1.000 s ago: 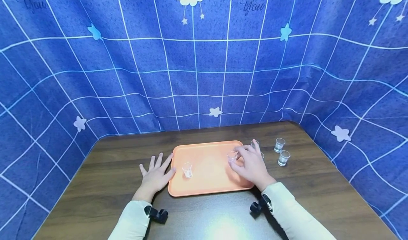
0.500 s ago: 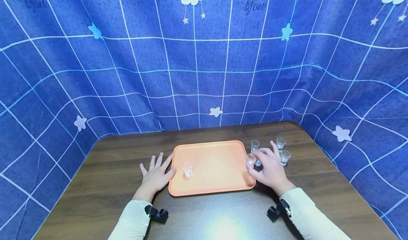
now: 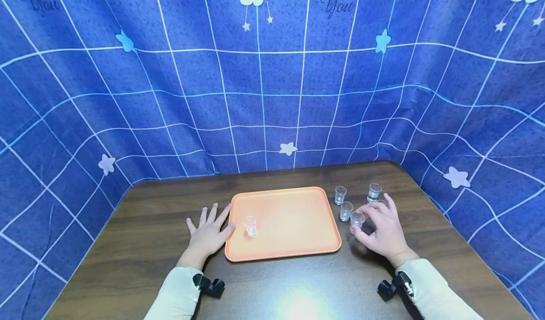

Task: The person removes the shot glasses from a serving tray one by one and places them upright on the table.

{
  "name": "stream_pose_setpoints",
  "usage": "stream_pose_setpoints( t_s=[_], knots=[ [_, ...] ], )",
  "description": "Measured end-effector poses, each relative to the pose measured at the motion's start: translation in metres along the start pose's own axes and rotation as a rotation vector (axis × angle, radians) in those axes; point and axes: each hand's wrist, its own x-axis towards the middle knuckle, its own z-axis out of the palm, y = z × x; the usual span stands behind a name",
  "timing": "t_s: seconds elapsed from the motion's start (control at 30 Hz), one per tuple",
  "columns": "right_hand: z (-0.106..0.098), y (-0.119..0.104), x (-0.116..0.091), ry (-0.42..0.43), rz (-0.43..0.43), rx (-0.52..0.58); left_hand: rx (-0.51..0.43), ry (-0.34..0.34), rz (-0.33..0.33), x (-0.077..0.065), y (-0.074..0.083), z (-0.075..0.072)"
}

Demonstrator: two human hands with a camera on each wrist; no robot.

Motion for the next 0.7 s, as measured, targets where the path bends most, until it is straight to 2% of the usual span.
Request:
stream_pose_setpoints(
  t_s=[0.17, 0.4, 0.7],
  knots=[
    [-0.013, 0.007, -0.007, -0.046, 0.059, -0.044, 0.001, -0.003, 0.000, 0.001, -0.001, 0.001],
    [-0.026, 0.017, -0.015, -0.031, 0.097, -0.087, 0.004, -0.001, 0.003, 0.000, -0.001, 0.002],
    [-0.044, 0.029, -0.026, -0.067, 0.154, -0.135, 0.010, -0.005, 0.002, 0.000, -0.001, 0.001]
  ],
)
